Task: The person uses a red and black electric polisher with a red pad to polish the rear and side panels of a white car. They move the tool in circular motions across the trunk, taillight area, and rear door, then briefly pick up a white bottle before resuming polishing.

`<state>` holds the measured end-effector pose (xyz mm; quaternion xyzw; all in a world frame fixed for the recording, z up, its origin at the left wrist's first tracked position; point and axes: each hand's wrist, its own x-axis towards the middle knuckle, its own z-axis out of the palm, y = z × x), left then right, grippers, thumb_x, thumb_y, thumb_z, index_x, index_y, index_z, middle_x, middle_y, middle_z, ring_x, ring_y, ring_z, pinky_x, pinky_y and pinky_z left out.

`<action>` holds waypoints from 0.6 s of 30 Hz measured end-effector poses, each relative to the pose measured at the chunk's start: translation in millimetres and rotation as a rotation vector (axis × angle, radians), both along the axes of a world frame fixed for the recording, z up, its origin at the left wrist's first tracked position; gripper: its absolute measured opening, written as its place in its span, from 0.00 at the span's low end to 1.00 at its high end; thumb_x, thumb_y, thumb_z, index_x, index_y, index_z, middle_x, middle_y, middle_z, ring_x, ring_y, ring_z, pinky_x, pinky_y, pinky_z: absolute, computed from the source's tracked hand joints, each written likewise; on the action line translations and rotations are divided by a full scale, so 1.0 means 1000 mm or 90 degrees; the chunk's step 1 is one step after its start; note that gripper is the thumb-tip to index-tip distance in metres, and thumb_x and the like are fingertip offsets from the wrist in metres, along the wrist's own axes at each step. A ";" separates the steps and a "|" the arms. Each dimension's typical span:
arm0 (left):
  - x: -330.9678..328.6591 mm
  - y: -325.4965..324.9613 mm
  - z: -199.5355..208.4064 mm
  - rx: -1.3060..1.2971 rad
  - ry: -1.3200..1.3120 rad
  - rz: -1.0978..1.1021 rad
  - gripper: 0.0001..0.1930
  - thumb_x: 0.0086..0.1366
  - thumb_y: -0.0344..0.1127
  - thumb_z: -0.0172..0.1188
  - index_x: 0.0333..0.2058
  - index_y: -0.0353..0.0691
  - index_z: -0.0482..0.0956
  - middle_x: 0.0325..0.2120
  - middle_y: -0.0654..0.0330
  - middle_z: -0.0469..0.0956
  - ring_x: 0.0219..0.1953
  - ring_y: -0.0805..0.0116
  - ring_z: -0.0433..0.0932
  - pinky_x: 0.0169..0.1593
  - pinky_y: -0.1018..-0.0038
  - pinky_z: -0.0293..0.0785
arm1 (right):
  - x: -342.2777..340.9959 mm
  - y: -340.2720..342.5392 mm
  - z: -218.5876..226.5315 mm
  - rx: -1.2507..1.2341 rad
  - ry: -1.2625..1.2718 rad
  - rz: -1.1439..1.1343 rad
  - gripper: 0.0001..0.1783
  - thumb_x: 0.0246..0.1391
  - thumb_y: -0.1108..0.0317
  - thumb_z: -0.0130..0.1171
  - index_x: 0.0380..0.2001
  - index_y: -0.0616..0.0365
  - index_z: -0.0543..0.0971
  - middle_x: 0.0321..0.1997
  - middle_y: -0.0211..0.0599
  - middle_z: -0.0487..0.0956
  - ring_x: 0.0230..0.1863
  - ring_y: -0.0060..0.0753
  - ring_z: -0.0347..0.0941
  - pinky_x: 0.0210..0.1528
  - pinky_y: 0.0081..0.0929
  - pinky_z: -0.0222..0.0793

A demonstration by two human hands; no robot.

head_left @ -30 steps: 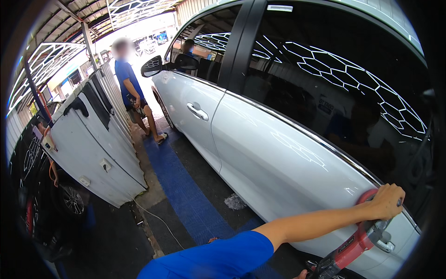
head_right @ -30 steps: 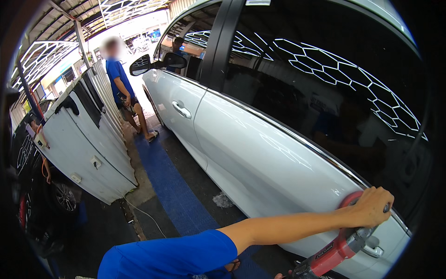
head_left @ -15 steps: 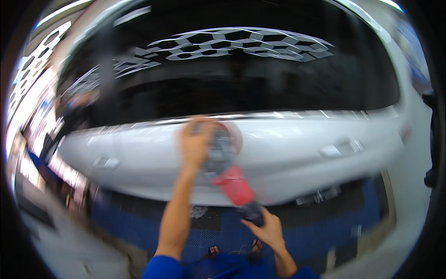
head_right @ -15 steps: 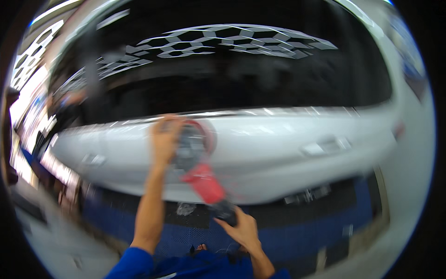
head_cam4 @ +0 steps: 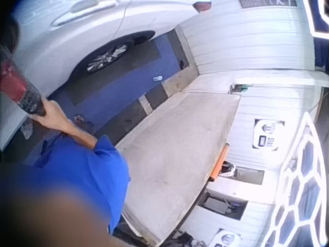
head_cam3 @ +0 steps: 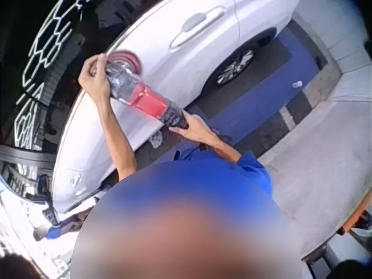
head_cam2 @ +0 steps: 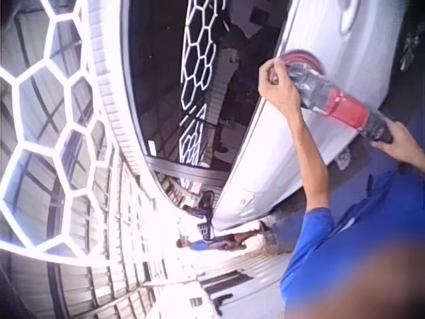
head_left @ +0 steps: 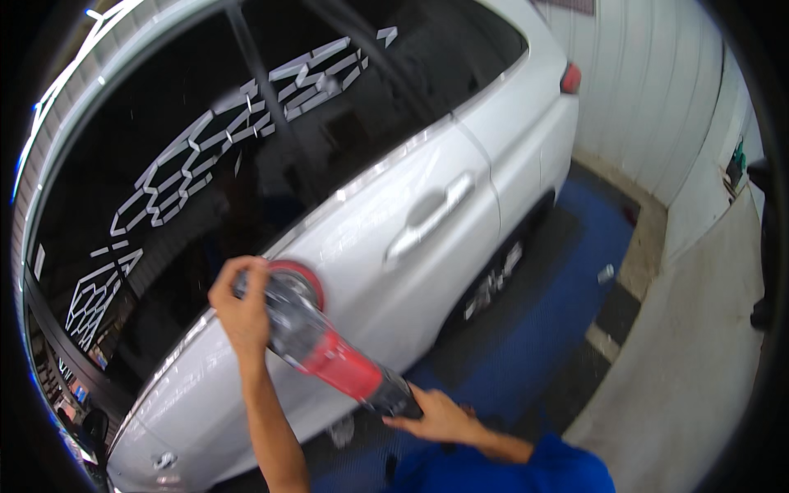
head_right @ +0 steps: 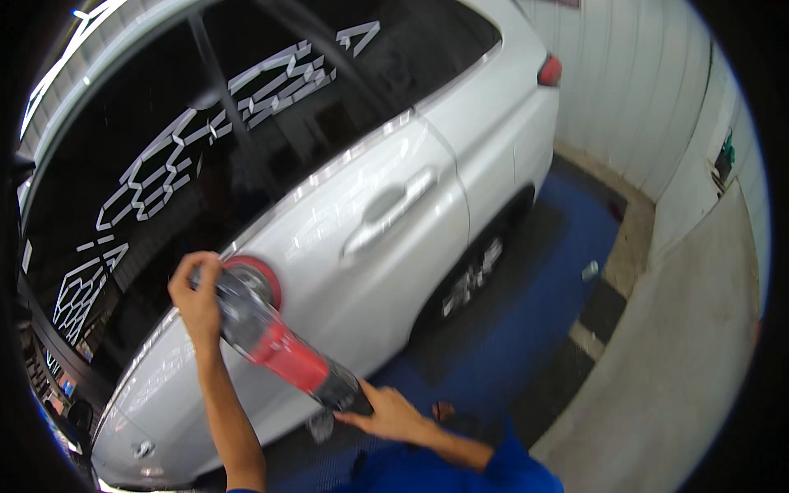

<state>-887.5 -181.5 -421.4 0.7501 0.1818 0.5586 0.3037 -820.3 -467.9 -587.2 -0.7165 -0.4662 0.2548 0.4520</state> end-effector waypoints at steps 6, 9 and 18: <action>0.050 -0.014 0.059 0.019 0.097 -0.150 0.14 0.63 0.42 0.69 0.36 0.34 0.86 0.29 0.52 0.84 0.33 0.62 0.82 0.43 0.68 0.76 | -0.051 0.011 0.029 0.044 0.148 -0.170 0.37 0.59 0.46 0.73 0.60 0.62 0.76 0.46 0.48 0.88 0.51 0.44 0.85 0.57 0.38 0.76; 0.122 -0.032 0.077 0.066 0.155 -0.148 0.20 0.60 0.50 0.68 0.38 0.37 0.88 0.35 0.46 0.87 0.39 0.43 0.85 0.48 0.59 0.78 | -0.028 -0.005 0.046 0.056 0.375 -0.223 0.19 0.62 0.59 0.72 0.45 0.61 0.79 0.23 0.28 0.78 0.20 0.20 0.74 0.23 0.23 0.69; 0.239 -0.066 0.073 -0.031 0.117 -0.131 0.13 0.46 0.36 0.70 0.31 0.38 0.89 0.31 0.41 0.86 0.36 0.42 0.87 0.50 0.54 0.82 | 0.011 -0.025 0.057 0.192 0.404 -0.315 0.21 0.70 0.62 0.61 0.56 0.64 0.70 0.20 0.34 0.69 0.11 0.27 0.65 0.13 0.29 0.65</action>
